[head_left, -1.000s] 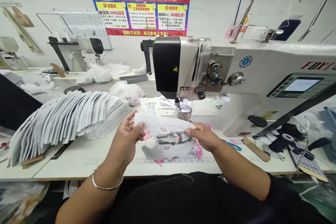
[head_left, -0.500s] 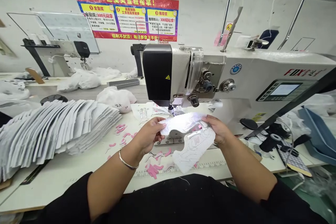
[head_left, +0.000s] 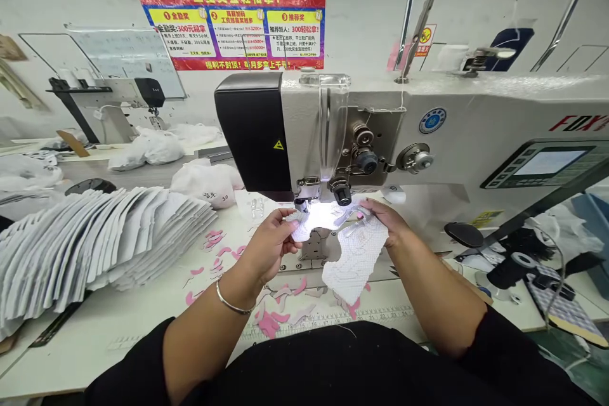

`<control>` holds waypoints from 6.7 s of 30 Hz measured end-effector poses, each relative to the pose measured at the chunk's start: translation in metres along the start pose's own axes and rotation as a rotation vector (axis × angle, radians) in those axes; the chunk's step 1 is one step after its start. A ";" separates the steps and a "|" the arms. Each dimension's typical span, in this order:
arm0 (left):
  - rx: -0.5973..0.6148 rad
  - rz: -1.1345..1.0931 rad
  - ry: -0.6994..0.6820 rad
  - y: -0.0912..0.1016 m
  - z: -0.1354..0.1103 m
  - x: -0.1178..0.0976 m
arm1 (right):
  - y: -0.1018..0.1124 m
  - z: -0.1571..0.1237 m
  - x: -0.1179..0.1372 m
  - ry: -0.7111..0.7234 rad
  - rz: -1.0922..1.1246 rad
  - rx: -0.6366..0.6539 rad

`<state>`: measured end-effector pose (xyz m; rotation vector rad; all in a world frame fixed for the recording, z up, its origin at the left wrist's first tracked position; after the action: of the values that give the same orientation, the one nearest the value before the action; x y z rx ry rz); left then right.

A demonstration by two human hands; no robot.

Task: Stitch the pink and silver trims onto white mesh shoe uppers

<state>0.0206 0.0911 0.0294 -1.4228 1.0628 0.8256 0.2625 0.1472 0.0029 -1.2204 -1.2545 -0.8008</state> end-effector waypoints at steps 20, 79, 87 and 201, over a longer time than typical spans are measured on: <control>-0.509 0.874 -0.129 0.177 -0.040 -0.031 | 0.050 -0.064 -0.087 -0.140 0.147 -0.137; 0.019 0.977 -0.104 0.073 -0.049 0.010 | 0.019 -0.089 -0.066 -0.073 -0.415 -0.011; 0.539 1.151 -1.101 -0.029 -0.113 -0.047 | -0.130 -0.099 -0.024 -0.059 -0.404 0.532; 0.088 0.090 0.031 -0.026 0.010 -0.011 | -0.109 -0.071 0.032 1.177 -1.305 -0.333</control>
<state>0.0420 0.1023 0.0471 -1.3254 1.1806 0.8130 0.1843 0.0595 0.0671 0.1822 -0.7420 -2.2746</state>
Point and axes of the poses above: each hand's wrist, its own z-axis towards the middle knuckle, its own y-axis out of the back of the hand, x = y × z, the point moved 8 cm from there along z, towards the middle knuckle, and after that the axes turned 10 degrees about -z, right-handed, at the moved point
